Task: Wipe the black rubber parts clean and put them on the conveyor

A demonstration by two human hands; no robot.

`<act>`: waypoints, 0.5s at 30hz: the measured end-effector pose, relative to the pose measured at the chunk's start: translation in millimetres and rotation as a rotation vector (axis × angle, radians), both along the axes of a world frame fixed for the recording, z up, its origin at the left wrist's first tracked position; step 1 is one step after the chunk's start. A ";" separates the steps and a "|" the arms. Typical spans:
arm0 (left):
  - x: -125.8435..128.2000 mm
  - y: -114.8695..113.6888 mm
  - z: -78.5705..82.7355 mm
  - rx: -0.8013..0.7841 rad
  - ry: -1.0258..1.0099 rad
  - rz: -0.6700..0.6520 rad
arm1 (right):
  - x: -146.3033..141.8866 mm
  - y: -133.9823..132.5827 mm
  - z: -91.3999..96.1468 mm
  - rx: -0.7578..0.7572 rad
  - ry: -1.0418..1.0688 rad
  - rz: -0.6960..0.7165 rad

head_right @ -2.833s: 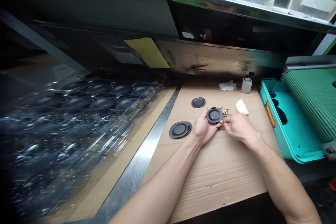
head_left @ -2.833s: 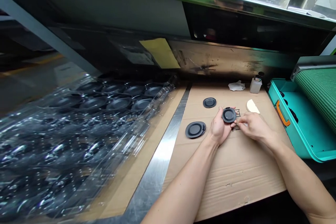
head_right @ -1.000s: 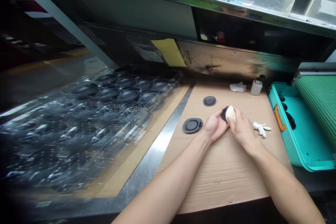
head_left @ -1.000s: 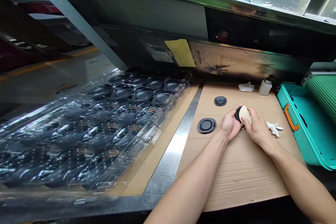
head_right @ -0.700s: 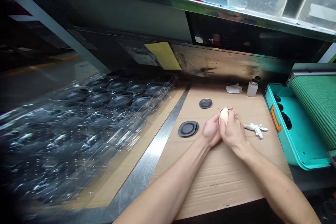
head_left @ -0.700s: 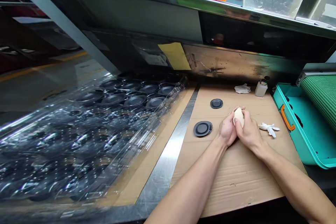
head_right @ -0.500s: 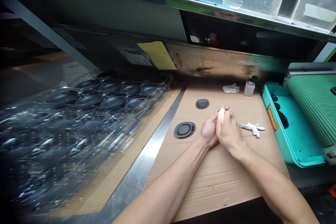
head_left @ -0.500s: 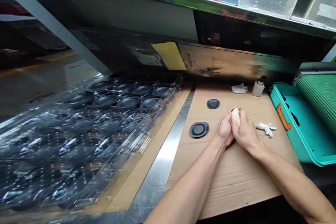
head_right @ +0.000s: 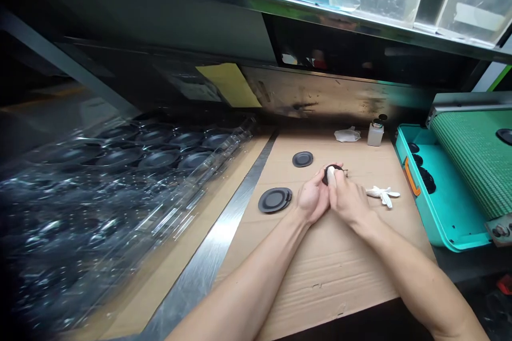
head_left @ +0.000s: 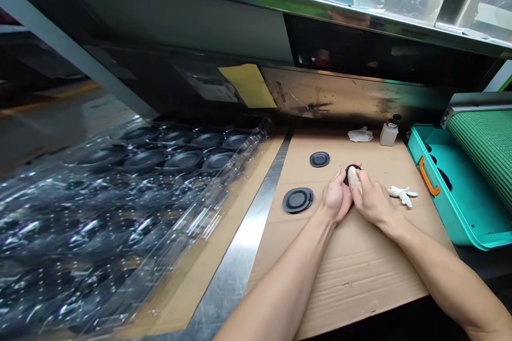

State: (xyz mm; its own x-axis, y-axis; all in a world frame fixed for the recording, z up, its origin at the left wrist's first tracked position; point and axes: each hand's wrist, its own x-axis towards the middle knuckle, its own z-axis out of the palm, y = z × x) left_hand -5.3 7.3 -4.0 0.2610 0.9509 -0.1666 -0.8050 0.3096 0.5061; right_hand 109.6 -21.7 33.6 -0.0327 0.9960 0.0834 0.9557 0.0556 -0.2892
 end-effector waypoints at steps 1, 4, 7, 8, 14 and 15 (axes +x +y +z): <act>-0.6 0.7 0.5 -0.016 -0.010 -0.017 | 1.3 0.8 -0.9 0.000 0.006 -0.014; -3.8 2.6 3.3 -0.066 -0.039 -0.051 | 7.5 5.4 -3.5 0.041 0.043 -0.111; -10.8 4.9 8.0 -0.121 -0.040 -0.073 | 17.8 9.1 -6.0 0.064 0.077 -0.097; -13.8 5.7 9.9 -0.137 -0.039 -0.076 | 22.1 9.7 -6.7 0.070 0.086 -0.103; -29.1 9.5 20.7 -0.208 -0.066 -0.079 | 41.8 9.3 -7.4 0.189 0.195 -0.198; -30.8 9.4 22.0 -0.220 -0.067 -0.108 | 42.0 8.8 -7.4 0.187 0.195 -0.197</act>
